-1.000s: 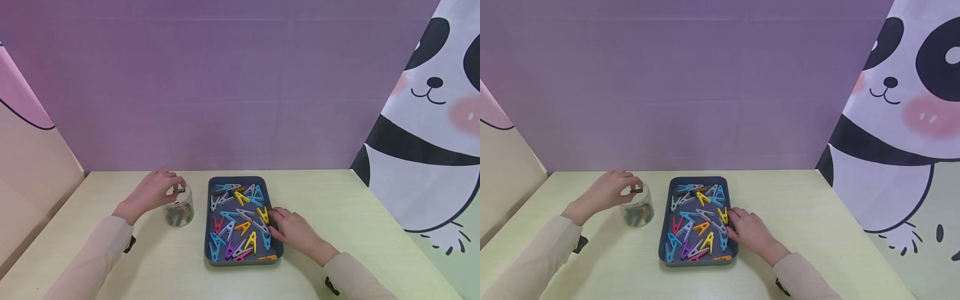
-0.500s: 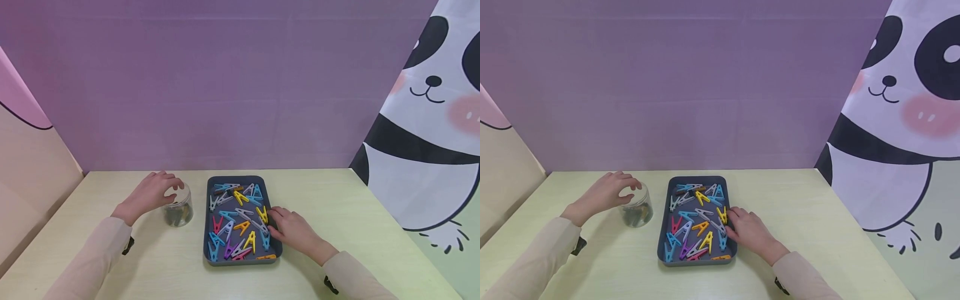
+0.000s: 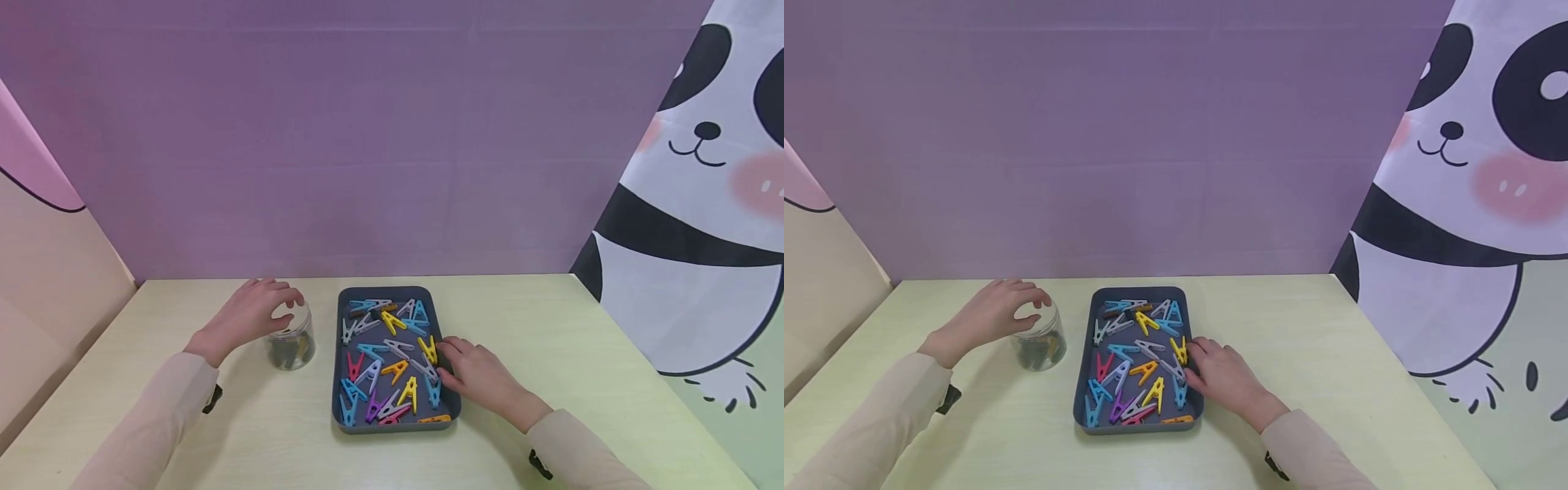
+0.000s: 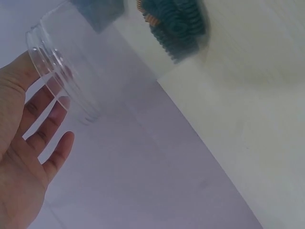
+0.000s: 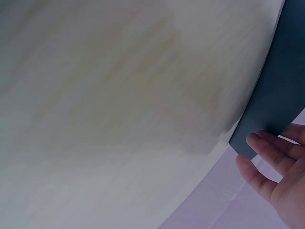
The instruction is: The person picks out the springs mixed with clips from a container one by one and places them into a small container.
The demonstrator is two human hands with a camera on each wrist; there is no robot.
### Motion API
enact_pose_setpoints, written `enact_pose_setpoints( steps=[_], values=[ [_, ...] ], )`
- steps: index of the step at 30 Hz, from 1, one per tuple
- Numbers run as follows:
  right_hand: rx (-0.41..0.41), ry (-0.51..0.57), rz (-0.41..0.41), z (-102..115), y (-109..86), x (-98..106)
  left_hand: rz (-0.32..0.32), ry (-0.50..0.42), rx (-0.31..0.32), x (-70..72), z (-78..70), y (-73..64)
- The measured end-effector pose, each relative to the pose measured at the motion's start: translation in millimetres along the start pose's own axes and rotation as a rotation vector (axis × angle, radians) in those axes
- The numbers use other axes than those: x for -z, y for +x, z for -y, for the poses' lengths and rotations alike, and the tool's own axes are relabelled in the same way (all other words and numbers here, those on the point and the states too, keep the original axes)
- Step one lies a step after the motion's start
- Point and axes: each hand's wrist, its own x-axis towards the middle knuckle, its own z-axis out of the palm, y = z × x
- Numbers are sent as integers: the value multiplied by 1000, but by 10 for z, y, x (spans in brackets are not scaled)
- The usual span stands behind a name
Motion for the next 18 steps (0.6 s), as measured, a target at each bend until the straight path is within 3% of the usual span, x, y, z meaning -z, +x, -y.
enact_pose_setpoints(
  steps=[18],
  values=[
    [10, -8, -9, -3, 1, -6, -57, 38, -64, -23, -329, 254]
  ],
)
